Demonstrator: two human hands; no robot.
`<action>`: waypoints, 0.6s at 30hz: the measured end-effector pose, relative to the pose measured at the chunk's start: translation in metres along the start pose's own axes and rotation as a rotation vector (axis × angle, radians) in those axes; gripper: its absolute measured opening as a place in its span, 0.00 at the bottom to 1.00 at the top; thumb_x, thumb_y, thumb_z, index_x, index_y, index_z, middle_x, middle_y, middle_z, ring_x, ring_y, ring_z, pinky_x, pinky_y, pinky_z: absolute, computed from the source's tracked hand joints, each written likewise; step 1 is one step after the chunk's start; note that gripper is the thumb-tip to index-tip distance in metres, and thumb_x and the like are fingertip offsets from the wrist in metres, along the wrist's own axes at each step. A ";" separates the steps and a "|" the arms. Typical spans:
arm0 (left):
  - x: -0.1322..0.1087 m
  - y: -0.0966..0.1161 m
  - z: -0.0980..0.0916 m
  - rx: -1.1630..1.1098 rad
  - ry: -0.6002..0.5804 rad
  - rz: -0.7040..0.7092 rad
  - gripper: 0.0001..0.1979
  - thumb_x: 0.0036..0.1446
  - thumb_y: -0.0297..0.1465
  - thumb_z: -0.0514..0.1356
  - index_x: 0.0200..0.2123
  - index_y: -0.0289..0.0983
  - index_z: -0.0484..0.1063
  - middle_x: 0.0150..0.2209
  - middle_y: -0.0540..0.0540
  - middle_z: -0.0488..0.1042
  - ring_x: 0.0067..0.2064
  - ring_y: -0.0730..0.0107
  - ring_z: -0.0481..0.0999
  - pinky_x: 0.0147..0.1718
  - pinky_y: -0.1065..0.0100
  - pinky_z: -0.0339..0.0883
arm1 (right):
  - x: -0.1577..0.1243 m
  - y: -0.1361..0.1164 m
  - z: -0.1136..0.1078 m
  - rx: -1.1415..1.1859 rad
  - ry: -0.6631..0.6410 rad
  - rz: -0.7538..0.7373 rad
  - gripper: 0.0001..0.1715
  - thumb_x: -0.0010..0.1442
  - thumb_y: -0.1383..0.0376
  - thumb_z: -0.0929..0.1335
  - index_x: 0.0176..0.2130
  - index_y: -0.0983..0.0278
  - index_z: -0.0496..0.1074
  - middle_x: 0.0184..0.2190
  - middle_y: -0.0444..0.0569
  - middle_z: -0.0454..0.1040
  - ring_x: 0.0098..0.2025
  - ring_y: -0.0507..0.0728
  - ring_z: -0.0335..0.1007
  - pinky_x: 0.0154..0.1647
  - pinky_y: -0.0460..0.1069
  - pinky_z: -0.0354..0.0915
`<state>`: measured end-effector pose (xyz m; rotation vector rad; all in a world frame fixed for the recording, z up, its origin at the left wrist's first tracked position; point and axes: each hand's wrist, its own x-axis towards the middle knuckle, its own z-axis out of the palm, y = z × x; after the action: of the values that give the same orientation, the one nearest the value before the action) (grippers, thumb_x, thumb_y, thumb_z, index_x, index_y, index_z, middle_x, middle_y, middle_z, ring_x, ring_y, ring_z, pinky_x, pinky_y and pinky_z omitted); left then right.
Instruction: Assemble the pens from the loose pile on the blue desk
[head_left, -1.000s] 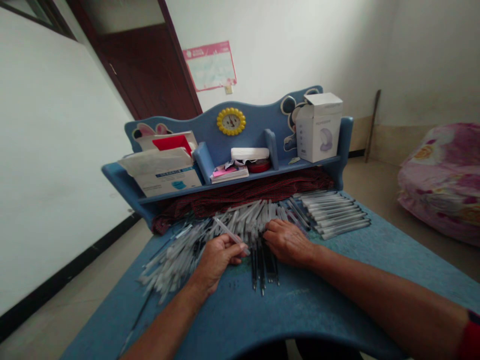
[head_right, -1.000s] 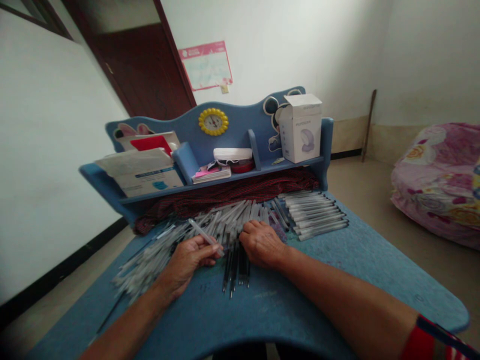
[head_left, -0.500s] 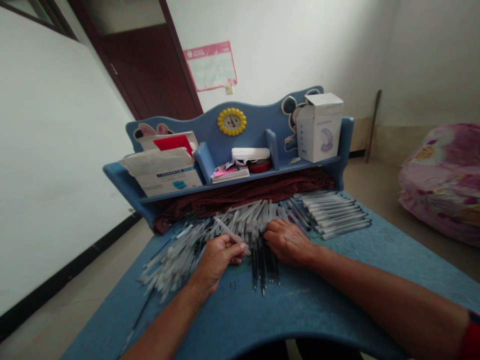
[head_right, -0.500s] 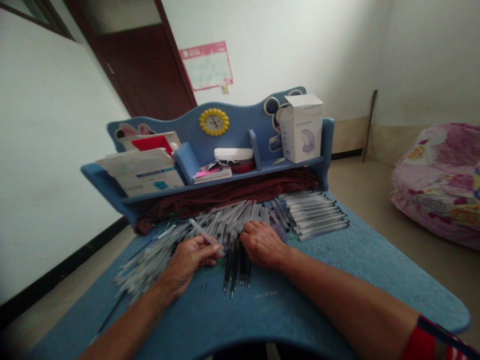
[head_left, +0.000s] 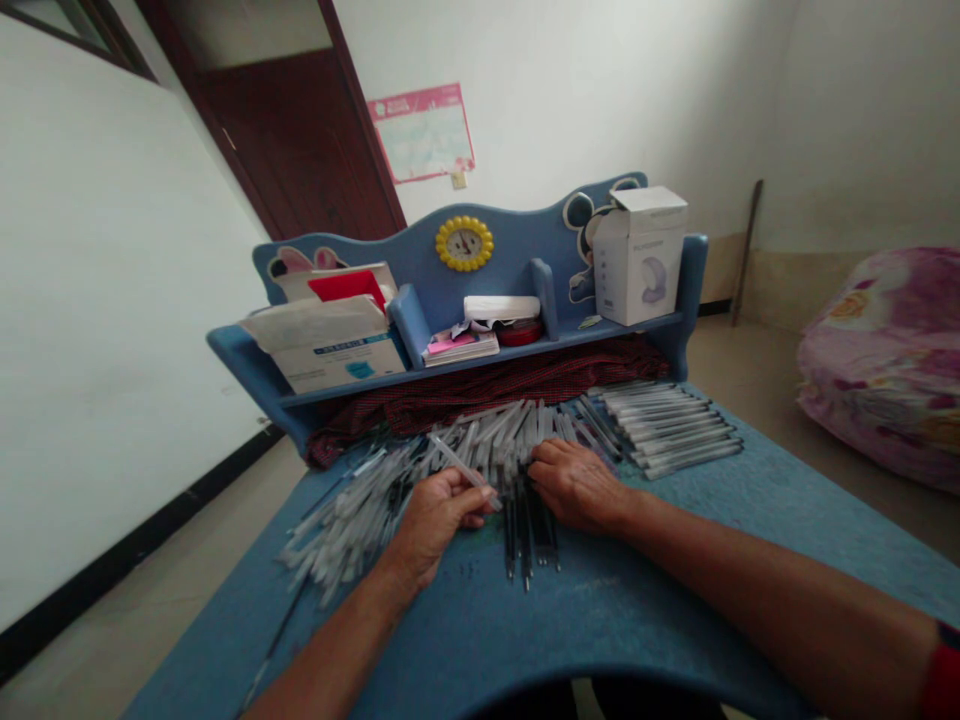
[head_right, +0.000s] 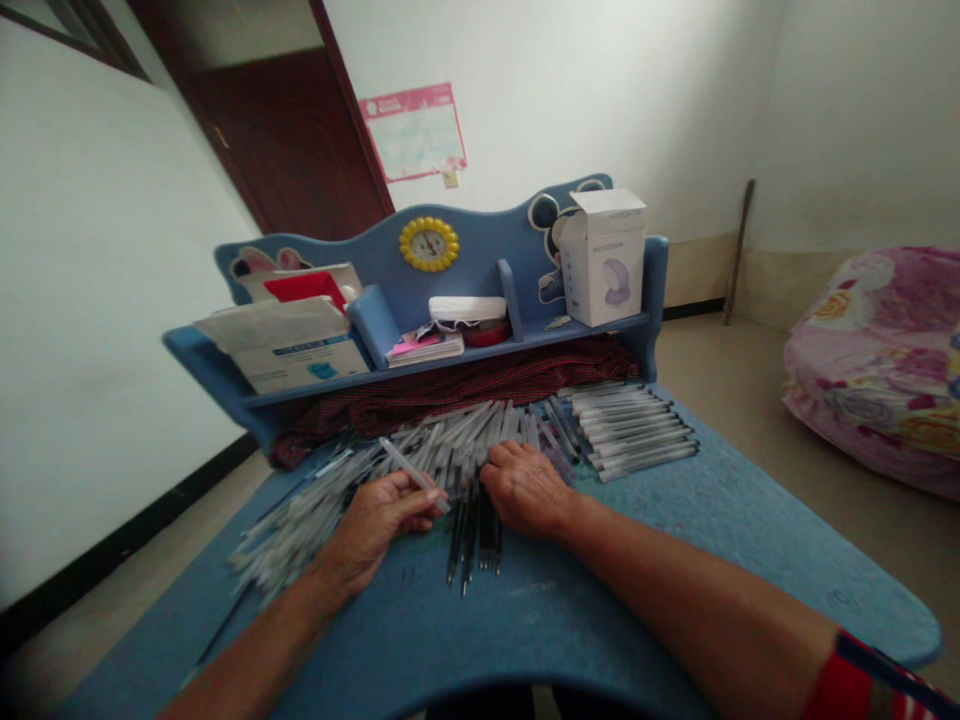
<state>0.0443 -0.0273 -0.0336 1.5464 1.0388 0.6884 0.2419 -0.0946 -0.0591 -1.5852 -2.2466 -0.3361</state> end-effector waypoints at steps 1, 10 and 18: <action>0.000 0.000 0.000 0.000 -0.001 0.000 0.13 0.43 0.33 0.65 0.31 0.32 0.70 0.28 0.45 0.76 0.30 0.70 0.74 0.27 0.72 0.66 | 0.000 0.000 0.000 0.000 0.001 0.000 0.09 0.62 0.68 0.62 0.33 0.65 0.70 0.36 0.51 0.70 0.40 0.56 0.62 0.39 0.49 0.55; -0.001 0.002 0.002 0.001 0.008 0.000 0.12 0.43 0.33 0.66 0.31 0.32 0.70 0.28 0.44 0.76 0.30 0.70 0.74 0.27 0.71 0.66 | 0.000 0.000 0.002 -0.011 0.018 -0.001 0.10 0.63 0.68 0.61 0.33 0.65 0.69 0.35 0.51 0.70 0.39 0.56 0.62 0.38 0.49 0.55; -0.003 0.005 0.003 0.000 0.021 -0.006 0.13 0.41 0.34 0.66 0.29 0.33 0.71 0.28 0.45 0.76 0.29 0.70 0.74 0.26 0.71 0.66 | -0.001 0.001 0.003 0.000 0.032 -0.008 0.09 0.62 0.68 0.61 0.33 0.66 0.69 0.35 0.51 0.70 0.39 0.56 0.62 0.38 0.49 0.55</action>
<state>0.0464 -0.0316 -0.0295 1.5384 1.0586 0.7015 0.2426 -0.0937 -0.0617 -1.5601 -2.2296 -0.3615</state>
